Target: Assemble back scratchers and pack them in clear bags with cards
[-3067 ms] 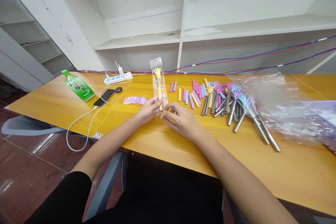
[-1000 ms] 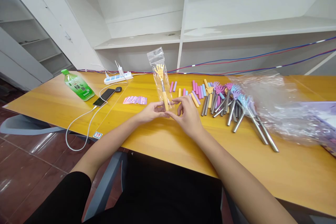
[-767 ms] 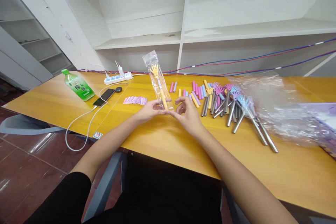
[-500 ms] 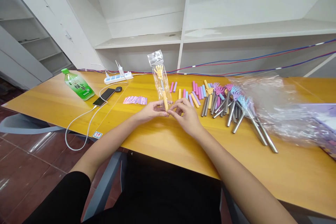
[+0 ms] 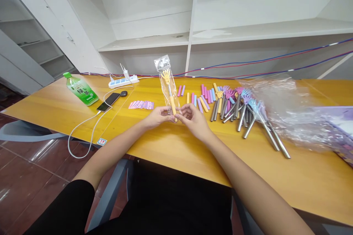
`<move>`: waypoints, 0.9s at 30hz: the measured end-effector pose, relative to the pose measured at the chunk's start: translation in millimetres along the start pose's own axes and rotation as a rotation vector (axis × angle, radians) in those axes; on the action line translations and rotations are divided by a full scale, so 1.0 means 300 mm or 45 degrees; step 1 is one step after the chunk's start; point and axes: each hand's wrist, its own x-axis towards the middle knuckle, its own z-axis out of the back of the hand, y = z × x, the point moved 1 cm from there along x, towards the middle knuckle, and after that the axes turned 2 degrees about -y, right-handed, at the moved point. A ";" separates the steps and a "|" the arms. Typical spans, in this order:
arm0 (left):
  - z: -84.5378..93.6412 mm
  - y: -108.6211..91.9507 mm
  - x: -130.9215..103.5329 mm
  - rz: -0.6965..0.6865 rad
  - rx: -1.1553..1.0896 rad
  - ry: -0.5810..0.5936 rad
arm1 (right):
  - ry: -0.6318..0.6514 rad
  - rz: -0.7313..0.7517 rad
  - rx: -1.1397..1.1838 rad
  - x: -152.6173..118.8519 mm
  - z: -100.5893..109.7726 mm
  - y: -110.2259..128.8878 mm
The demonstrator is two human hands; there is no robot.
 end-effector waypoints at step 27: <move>0.008 -0.027 0.005 -0.114 0.023 -0.053 | -0.169 -0.092 0.080 0.002 -0.014 -0.007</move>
